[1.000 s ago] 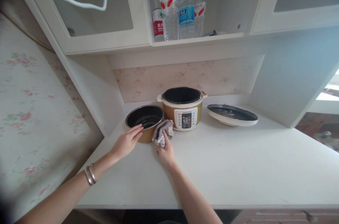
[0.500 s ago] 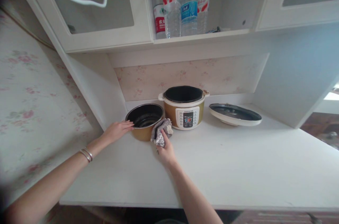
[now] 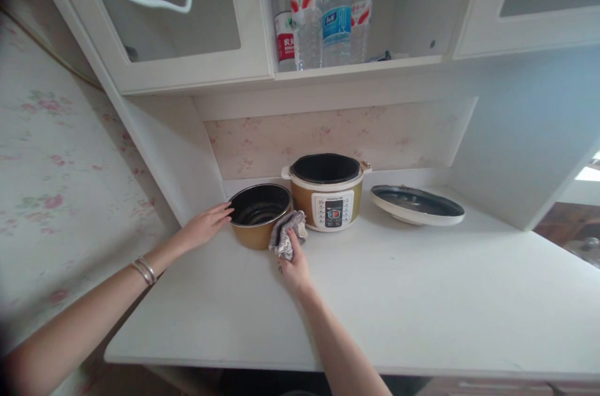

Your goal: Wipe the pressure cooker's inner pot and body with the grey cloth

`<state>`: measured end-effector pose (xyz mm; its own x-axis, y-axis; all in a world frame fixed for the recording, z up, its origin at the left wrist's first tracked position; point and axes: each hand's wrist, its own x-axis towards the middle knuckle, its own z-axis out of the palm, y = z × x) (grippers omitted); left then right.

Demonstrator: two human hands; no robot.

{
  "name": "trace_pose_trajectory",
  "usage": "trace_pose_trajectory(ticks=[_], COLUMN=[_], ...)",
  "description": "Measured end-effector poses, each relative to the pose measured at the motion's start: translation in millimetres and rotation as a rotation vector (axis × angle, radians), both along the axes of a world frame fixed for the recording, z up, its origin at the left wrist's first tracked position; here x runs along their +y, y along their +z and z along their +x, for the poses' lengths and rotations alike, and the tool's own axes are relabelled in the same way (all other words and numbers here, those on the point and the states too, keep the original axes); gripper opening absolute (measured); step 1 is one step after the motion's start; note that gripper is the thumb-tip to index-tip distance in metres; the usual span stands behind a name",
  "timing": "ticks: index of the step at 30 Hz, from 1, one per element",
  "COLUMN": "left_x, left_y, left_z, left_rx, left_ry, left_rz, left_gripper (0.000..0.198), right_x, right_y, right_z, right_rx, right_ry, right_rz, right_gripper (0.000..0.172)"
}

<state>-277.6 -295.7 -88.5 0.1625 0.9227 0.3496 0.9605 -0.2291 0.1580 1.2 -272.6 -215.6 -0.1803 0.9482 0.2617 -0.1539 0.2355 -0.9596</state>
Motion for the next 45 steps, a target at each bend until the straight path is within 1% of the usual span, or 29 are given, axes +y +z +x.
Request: trace_pose_trajectory(ticks=[2,3,5,8,10,12,14,16,18,20,22,24,26,27,28,30,33,36,37,39,41,42,43,45], left_x=[5,6,4,-7,-16,-26,-34,-37,-34,-24,-11,1,9,11,11,7,-2,-9,-11,-10,-5,-2,2,10], left_y=[-2.1,-4.8,-12.3,-21.9,-23.9,-22.8,-20.2,-16.5,-10.7,-2.7,5.6,10.8,10.5,8.2,5.0,-2.4,-10.0,-10.3,-9.2,-5.4,-0.3,2.6,5.4,10.4], left_z=[-12,-13,-8,16,35,54,67,72,66,50,26,2,-16,-21,-23,-17,8,39,46,52,46,39,29,7], left_rx=[0.028,0.033,0.022,-0.004,-0.007,-0.019,-0.042,-0.056,-0.046,-0.017,0.022,0.074,0.124,0.135,0.134,0.109,0.069,0.025,-0.001,-0.057,-0.081,-0.072,-0.053,0.0], left_ry=[0.01,0.007,0.02,0.092,0.138,0.153,0.121,0.025,-0.092,-0.14,-0.084,-0.029,-0.038,-0.049,-0.055,-0.04,0.022,0.069,0.059,-0.019,-0.114,-0.13,-0.117,-0.042], left_rz=[-0.029,-0.04,-0.024,0.065,0.097,0.108,0.114,0.111,0.101,0.093,0.089,0.077,0.019,-0.014,-0.04,-0.044,0.021,0.048,0.045,0.029,0.016,0.018,0.024,0.026], left_gripper=[0.048,0.047,0.044,0.042,0.04,0.039,0.039,0.04,0.041,0.042,0.044,0.046,0.046,0.045,0.044,0.042,0.038,0.039,0.04,0.043,0.044,0.045,0.046,0.049], right_x=[2,2,4,3,2,0,-1,-1,0,1,2,2,2,2,2,1,0,0,0,0,0,1,1,2], right_y=[-4.1,-6.1,-9.4,-11.3,-10.7,-9.8,-9.6,-10.2,-11.1,-11.7,-11.7,-11.5,-11.4,-11.5,-11.6,-11.8,-12.2,-12.0,-11.7,-11.2,-11.2,-11.6,-12.1,-13.3], right_z=[-1,-1,-1,-1,-1,-2,-2,-2,-3,-3,-3,-3,-3,-3,-3,-3,-4,-5,-5,-5,-4,-4,-4,-4], right_rx=[-0.028,-0.038,-0.052,-0.06,-0.061,-0.048,-0.03,-0.017,-0.011,-0.009,-0.02,-0.037,-0.048,-0.049,-0.044,-0.029,-0.024,-0.036,-0.034,-0.027,-0.027,-0.033,-0.043,-0.066], right_ry=[-0.006,-0.007,-0.01,-0.011,0.004,0.016,0.011,0.005,0.008,0.015,0.019,0.022,0.023,0.025,0.027,0.033,0.053,0.056,0.051,0.041,0.046,0.053,0.061,0.074], right_rz=[0.049,0.084,0.15,0.18,0.175,0.171,0.167,0.16,0.157,0.166,0.176,0.174,0.169,0.167,0.165,0.163,0.162,0.154,0.147,0.131,0.125,0.13,0.14,0.16], right_gripper=[0.07,0.07,0.07,0.071,0.072,0.072,0.071,0.071,0.071,0.07,0.07,0.069,0.07,0.07,0.07,0.071,0.072,0.071,0.071,0.071,0.072,0.072,0.072,0.074])
